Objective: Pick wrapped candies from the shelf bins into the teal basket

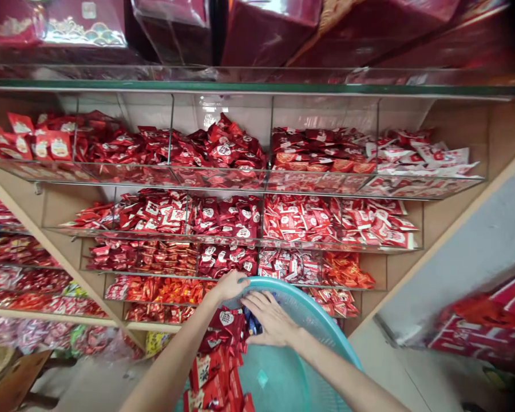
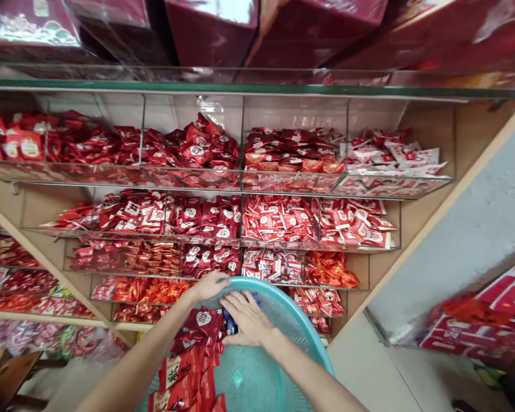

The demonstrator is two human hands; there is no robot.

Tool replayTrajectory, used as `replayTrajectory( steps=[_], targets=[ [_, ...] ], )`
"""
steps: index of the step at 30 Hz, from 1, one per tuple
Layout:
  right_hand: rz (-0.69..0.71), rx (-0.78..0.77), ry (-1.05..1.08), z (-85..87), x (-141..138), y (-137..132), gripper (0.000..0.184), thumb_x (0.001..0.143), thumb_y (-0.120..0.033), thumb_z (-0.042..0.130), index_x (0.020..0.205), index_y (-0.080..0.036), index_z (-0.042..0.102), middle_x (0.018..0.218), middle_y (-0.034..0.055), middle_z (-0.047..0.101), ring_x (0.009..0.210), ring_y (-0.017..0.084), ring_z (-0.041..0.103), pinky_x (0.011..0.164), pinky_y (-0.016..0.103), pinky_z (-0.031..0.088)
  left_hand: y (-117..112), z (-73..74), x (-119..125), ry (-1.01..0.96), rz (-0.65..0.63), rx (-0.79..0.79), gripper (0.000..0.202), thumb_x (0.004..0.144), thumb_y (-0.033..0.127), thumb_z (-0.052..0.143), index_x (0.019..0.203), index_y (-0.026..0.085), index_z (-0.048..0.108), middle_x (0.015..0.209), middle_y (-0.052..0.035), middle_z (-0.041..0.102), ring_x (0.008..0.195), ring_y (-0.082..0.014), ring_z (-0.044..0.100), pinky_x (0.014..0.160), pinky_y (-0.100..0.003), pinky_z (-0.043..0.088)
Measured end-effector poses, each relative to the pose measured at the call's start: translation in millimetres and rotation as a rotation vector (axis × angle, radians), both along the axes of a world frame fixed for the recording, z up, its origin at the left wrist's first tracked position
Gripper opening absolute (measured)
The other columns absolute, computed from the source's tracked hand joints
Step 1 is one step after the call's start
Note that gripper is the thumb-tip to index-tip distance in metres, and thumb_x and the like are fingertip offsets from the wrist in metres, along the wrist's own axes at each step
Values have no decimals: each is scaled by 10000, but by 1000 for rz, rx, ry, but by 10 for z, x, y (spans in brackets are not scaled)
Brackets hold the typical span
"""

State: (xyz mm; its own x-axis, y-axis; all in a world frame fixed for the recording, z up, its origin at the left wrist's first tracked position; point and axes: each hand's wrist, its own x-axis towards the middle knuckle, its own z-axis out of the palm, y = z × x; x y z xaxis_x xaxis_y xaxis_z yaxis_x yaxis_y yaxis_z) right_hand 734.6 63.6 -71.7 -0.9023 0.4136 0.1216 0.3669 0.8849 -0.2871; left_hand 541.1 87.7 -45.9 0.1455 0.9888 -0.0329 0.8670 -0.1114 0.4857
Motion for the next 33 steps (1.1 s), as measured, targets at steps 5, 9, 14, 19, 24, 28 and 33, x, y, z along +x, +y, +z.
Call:
replayTrajectory(
  steps=[5, 9, 14, 19, 24, 28, 33],
  targets=[
    [-63, -46, -40, -112, -351, -34, 859, 700, -649, 462, 1377, -172, 236, 1401, 123, 307, 1292, 269, 202, 1070, 458, 58, -23, -59, -290, -4, 9, -26, 339, 814, 410, 389, 830, 200, 654, 797, -12, 664, 715, -129, 554, 635, -199, 348],
    [-116, -18, -58, -150, -524, -111, 713, 735, -524, 491, 1341, -197, 306, 1380, 95, 335, 1276, 246, 225, 1071, 425, 70, -29, -93, -448, -9, 11, -44, 333, 811, 419, 397, 832, 209, 654, 792, -9, 668, 718, -132, 564, 625, -201, 345],
    [-188, 26, -87, -218, -717, -191, 638, 741, -412, 499, 1325, -226, 323, 1361, 95, 343, 1249, 266, 256, 1054, 456, 91, -35, -112, -590, -11, 18, -71, 341, 816, 439, 392, 871, 228, 654, 846, -2, 677, 754, -130, 578, 621, -193, 350],
    [-247, 81, -41, -305, -859, -241, 541, 771, -392, 479, 1272, -219, 374, 1338, 98, 358, 1229, 261, 270, 1042, 467, 132, -42, -79, -690, 4, 12, -75, 333, 811, 425, 402, 876, 223, 659, 870, -23, 678, 789, -154, 587, 636, -209, 357],
    [-318, 108, -9, -353, -917, -259, 465, 754, -327, 506, 1196, -204, 432, 1233, 105, 438, 1146, 258, 356, 1022, 465, 176, -73, -48, -778, 2, 13, -73, 335, 816, 425, 403, 871, 217, 660, 863, -30, 676, 797, -157, 585, 654, -212, 356],
    [-361, 113, -18, -380, -932, -274, 423, 743, -289, 513, 1153, -199, 461, 1182, 105, 467, 1094, 259, 397, 1012, 469, 190, -86, -46, -812, 9, 2, -58, 329, 817, 412, 397, 835, 211, 656, 835, -29, 671, 771, -153, 581, 641, -211, 348],
    [-325, 160, -4, -385, -950, -298, 496, 751, -303, 532, 1223, -212, 409, 1255, 102, 425, 1170, 268, 341, 1029, 478, 172, -57, -95, -833, 2, -7, -62, 358, 819, 440, 383, 847, 213, 657, 821, -25, 669, 756, -149, 581, 639, -208, 348]
  ],
)
